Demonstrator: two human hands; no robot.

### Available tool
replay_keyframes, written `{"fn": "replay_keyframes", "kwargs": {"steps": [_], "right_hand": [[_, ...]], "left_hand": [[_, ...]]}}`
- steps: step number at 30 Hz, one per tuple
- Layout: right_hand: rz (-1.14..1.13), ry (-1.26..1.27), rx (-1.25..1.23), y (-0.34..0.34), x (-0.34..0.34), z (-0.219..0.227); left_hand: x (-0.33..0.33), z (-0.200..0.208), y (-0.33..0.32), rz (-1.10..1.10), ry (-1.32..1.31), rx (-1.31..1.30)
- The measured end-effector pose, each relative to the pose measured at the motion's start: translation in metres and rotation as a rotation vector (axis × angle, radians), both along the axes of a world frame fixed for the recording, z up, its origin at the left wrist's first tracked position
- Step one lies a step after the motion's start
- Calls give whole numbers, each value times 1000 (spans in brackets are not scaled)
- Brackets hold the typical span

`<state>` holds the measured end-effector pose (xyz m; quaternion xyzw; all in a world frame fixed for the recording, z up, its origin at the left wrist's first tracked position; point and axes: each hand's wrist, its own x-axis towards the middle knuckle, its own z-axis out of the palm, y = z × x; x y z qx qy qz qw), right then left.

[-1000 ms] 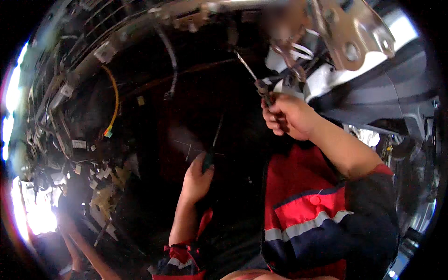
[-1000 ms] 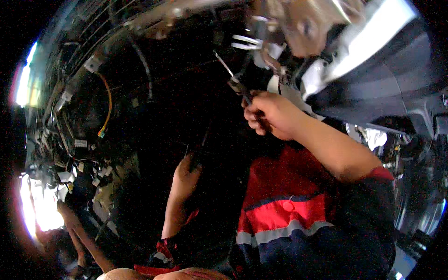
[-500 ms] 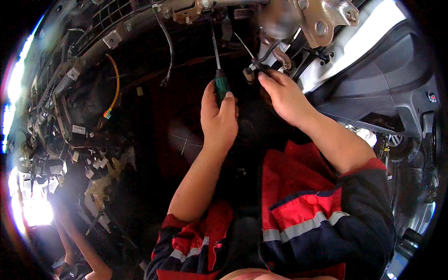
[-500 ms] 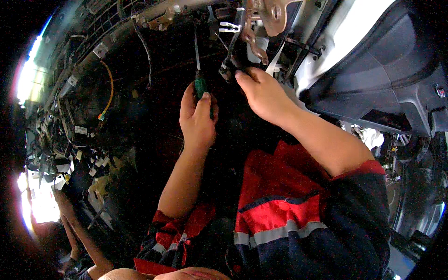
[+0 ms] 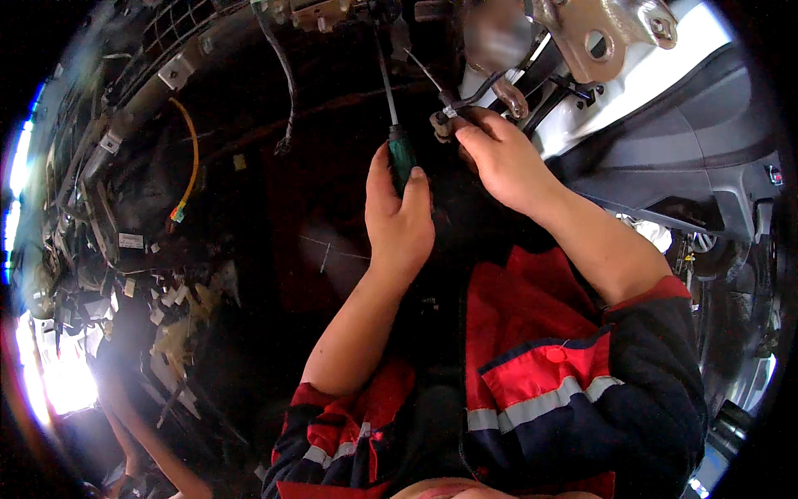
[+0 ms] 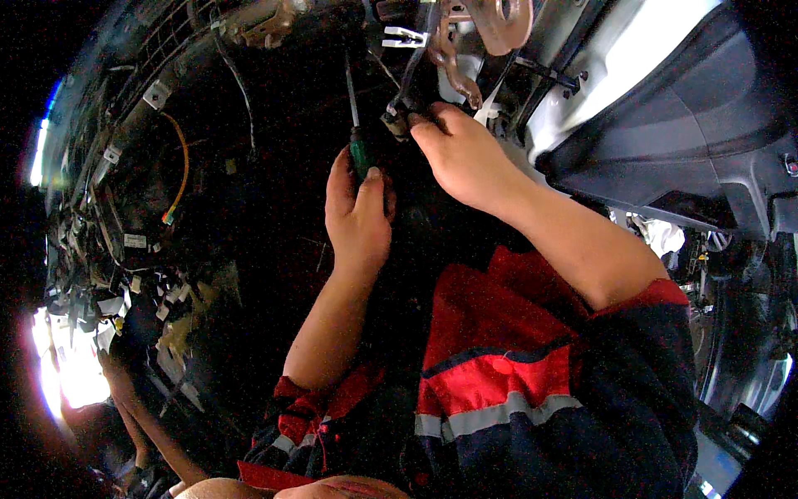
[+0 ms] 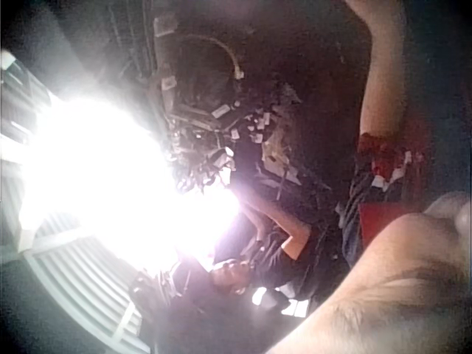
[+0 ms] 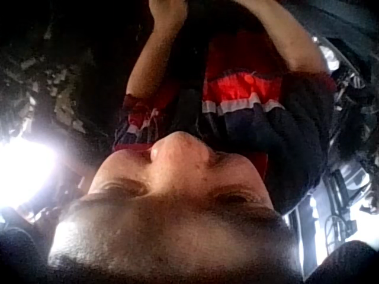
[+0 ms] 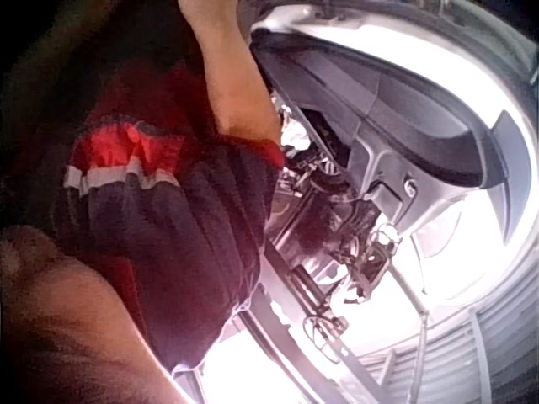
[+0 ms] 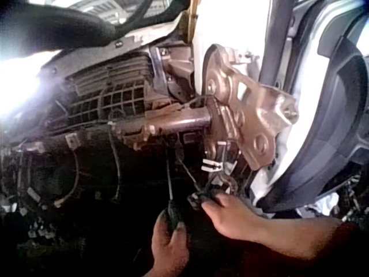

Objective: The person works on the exposed wiring and components under the dashboard of a vehicle, using a screwdriver and a socket wrench to tighten fasteners and adjust parts. The person manipulates wires and metal brackets while another individual is visible in the background.

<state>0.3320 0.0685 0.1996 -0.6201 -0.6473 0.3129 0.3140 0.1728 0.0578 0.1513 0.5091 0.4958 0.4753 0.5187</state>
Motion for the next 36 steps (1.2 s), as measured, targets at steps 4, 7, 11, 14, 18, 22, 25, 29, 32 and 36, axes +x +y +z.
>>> {"fn": "replay_keyframes", "kwargs": {"steps": [4, 7, 11, 14, 18, 22, 25, 29, 32, 36], "right_hand": [[3, -20, 72, 5, -3, -6], [-68, 85, -27, 9, -5, -7], [-21, -5, 27, 10, -1, -9], [4, -41, 33, 10, -4, 0], [62, -149, 112, 12, -3, 0], [170, -425, 397, 20, 3, -8], [163, -463, 465, 25, 0, -4], [137, -504, 593, 30, 2, -16], [109, -402, 430, 27, 0, -8], [121, -450, 468, 26, 4, -7]], "left_hand": [[0, -1, 1, 8, -7, 33], [-1, -3, 2, -16, -19, 46], [2, 10, 0, -25, -71, -48], [0, -6, 3, -13, -3, 21], [0, -9, 5, -20, 20, 51], [5, 5, 3, -21, -89, -41], [6, 14, 1, -9, -135, -90], [6, 13, -2, -21, -126, -70], [7, 7, -5, -10, -67, -24], [9, 0, -1, -29, 16, 59]]}}
